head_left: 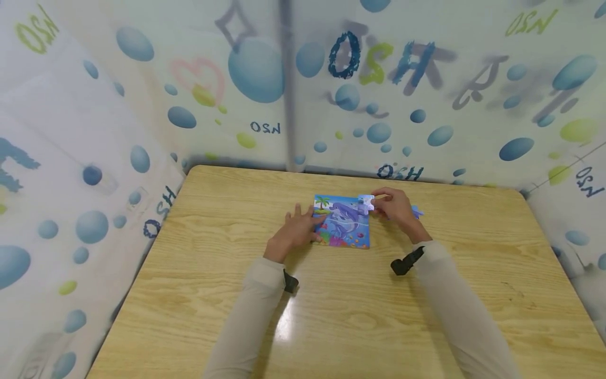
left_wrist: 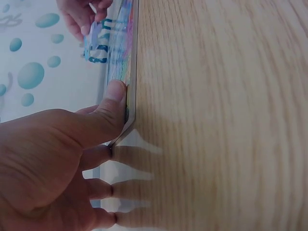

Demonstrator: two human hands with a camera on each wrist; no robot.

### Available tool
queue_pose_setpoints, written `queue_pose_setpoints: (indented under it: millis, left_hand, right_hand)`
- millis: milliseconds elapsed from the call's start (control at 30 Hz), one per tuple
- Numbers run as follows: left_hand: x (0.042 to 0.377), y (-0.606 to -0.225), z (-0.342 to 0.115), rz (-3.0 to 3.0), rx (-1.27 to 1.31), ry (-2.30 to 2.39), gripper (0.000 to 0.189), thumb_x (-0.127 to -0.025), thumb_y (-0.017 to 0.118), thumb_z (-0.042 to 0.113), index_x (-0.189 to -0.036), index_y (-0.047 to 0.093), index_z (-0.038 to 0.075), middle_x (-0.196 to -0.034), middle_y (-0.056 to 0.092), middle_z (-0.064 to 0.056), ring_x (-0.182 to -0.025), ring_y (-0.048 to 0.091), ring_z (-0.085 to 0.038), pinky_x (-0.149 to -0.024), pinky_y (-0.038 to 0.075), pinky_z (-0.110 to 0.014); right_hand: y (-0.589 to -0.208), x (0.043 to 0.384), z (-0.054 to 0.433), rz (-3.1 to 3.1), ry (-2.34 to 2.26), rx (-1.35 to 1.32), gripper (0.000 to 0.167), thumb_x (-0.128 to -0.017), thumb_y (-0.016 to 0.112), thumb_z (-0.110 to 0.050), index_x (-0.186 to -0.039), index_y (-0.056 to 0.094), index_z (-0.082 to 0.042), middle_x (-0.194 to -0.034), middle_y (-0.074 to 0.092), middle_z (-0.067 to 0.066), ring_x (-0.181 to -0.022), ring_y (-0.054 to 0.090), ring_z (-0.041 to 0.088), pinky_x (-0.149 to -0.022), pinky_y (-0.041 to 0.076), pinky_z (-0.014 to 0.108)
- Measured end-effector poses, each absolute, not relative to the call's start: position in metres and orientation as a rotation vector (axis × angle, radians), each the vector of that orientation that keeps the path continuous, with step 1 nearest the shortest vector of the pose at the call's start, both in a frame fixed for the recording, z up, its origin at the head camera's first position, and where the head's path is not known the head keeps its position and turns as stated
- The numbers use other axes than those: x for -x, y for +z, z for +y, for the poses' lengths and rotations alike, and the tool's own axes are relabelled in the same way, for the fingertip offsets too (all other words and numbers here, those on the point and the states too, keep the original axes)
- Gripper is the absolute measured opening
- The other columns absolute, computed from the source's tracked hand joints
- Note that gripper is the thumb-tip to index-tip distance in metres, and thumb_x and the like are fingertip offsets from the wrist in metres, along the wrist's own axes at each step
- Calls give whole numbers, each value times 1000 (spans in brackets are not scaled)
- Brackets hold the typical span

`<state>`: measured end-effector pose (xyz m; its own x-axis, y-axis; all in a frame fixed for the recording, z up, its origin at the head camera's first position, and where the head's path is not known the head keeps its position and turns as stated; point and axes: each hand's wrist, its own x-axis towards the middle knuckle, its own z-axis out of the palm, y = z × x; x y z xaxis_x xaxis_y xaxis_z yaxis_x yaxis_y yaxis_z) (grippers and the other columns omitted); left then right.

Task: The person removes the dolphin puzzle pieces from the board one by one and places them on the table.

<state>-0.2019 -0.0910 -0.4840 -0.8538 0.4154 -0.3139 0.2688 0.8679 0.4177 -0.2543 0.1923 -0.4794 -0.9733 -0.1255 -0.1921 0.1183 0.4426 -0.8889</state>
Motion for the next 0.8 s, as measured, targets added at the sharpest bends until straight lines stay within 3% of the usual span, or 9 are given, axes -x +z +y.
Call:
queue_pose_setpoints:
  millis: [167, 433, 800]
  left_hand:
    - [201, -485, -91, 2646, -512, 508, 70, -90, 65, 38, -154, 36, 28, -164, 14, -18, -147, -1, -53, -115, 13, -69]
    - [200, -485, -93, 2642, -505, 523, 69, -90, 64, 38, -153, 37, 28, -164, 13, -18, -147, -2, -53, -115, 11, -68]
    - [201, -484, -93, 2641, -521, 535, 69, -91, 64, 38, -153, 37, 28, -164, 12, -18, -147, -2, -53, -115, 11, -68]
  right_hand:
    - [-478, 251, 206, 2471, -1553, -43, 30, -98, 60, -9, -126, 62, 2, -82, 69, 9, -66, 65, 13, -61, 55, 27]
    - [-474, 250, 229, 2539, -1467, -122, 31, -100, 58, -11, -129, 62, -1, -91, 67, 9, -71, 65, 11, -62, 55, 26]
    - [-476, 247, 268, 2601, -1394, -192, 32, -102, 55, -13, -131, 60, -1, -85, 65, 1, -69, 62, 8, -61, 53, 25]
